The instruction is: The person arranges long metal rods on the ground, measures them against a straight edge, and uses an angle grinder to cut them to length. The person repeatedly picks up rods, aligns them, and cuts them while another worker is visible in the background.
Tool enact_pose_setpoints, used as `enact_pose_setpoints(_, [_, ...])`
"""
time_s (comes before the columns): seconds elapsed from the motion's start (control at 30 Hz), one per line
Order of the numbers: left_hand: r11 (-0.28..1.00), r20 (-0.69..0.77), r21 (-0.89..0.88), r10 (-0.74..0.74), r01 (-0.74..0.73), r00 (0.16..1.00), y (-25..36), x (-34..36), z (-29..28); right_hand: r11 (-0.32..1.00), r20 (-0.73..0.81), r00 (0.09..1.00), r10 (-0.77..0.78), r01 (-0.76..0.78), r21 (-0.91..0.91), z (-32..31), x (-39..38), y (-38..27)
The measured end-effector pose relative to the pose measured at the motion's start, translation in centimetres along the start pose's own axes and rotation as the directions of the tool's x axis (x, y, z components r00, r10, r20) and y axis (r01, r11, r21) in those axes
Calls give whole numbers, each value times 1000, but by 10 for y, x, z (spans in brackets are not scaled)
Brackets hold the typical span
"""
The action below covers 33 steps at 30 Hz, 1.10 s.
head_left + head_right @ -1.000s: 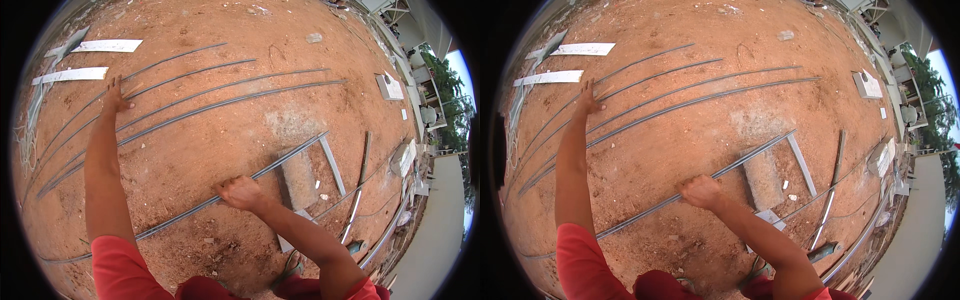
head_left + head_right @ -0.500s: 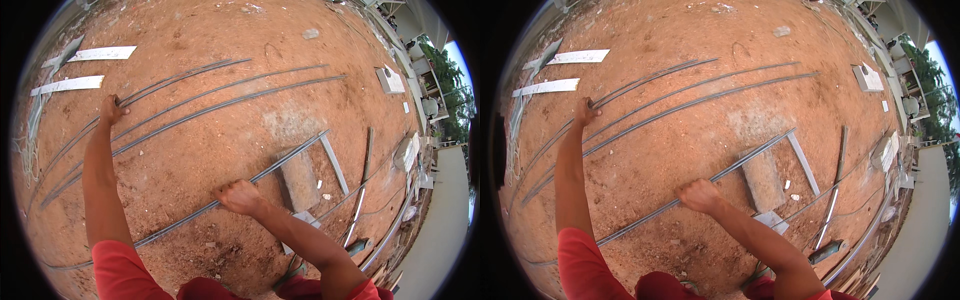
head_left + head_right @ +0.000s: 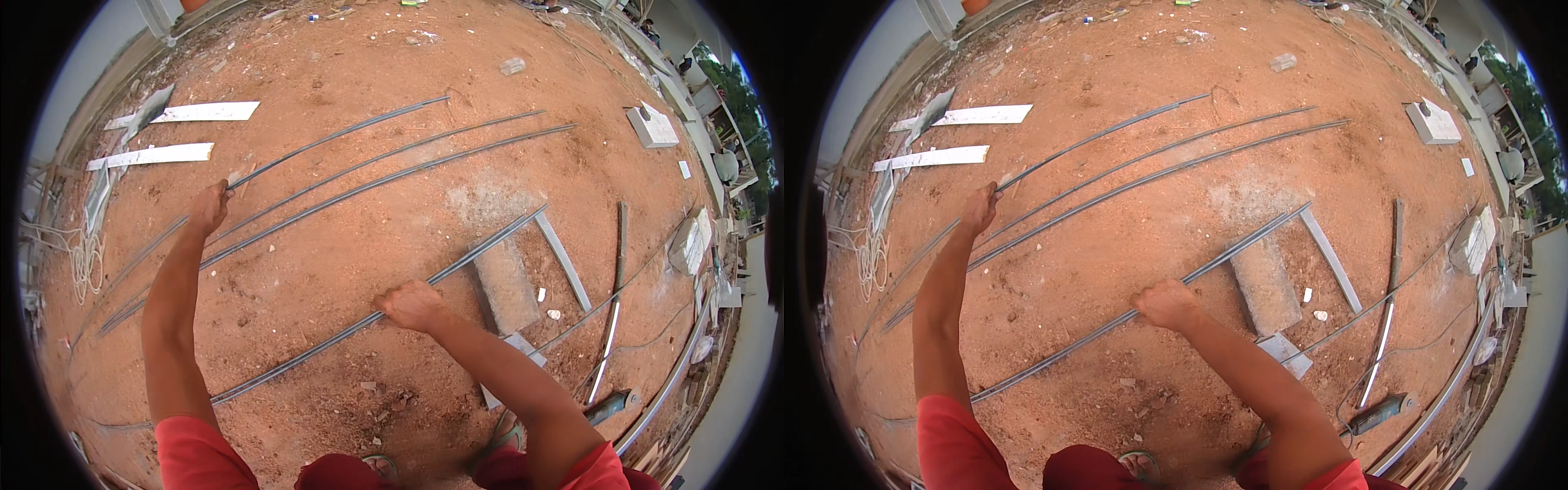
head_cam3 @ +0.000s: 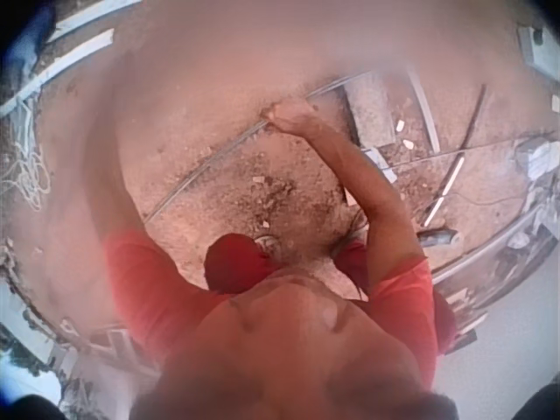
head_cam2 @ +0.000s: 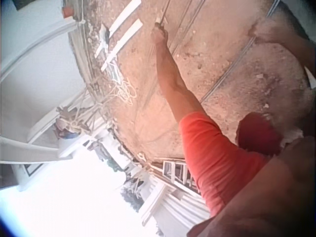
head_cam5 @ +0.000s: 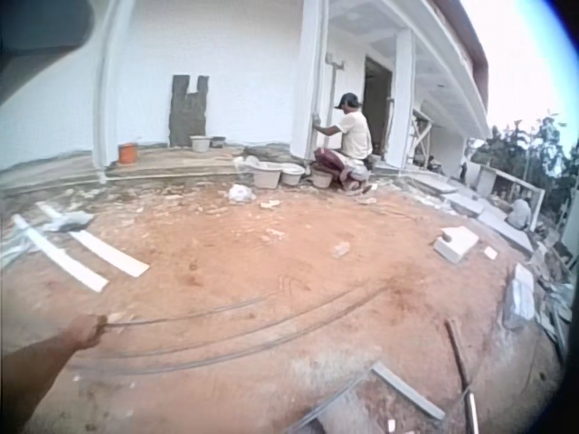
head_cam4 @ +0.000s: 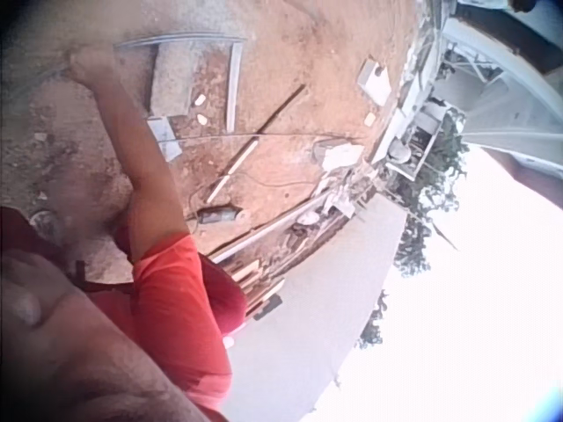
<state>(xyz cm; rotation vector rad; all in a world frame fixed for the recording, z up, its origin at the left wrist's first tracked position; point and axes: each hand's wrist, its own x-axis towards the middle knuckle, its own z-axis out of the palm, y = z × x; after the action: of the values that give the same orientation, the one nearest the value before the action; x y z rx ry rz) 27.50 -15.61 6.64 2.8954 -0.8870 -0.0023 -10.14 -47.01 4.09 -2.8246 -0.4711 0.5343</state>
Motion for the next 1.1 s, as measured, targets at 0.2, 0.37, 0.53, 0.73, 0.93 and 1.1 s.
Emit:
enact_pose_setpoints(0.2, [983,91,-80,175,-168,980,55,-100,-56,983,-49,990,-132,125,-135,-3,-4,-7])
enact_pose_setpoints(0.37, [918,141,-252,348,-306,927,98,-205,-13,917,-169,930,-327,269,-295,-59,-79,-50])
enact_pose_setpoints(0.53, [842,200,-434,435,-319,878,179,-271,-21,934,-75,970,-231,200,-297,-97,-171,-62])
enact_pose_setpoints(0.73, [883,112,-381,338,-274,934,196,-300,-70,934,-13,987,-163,150,-323,-101,-231,-103])
enact_pose_setpoints(0.93, [954,94,-202,243,-221,965,209,-217,-135,987,-66,989,-130,123,-106,-77,-234,-62])
enact_pose_setpoints(1.1, [970,125,-238,72,-41,990,194,-214,-181,964,-45,963,-266,265,-34,-177,-201,-66])
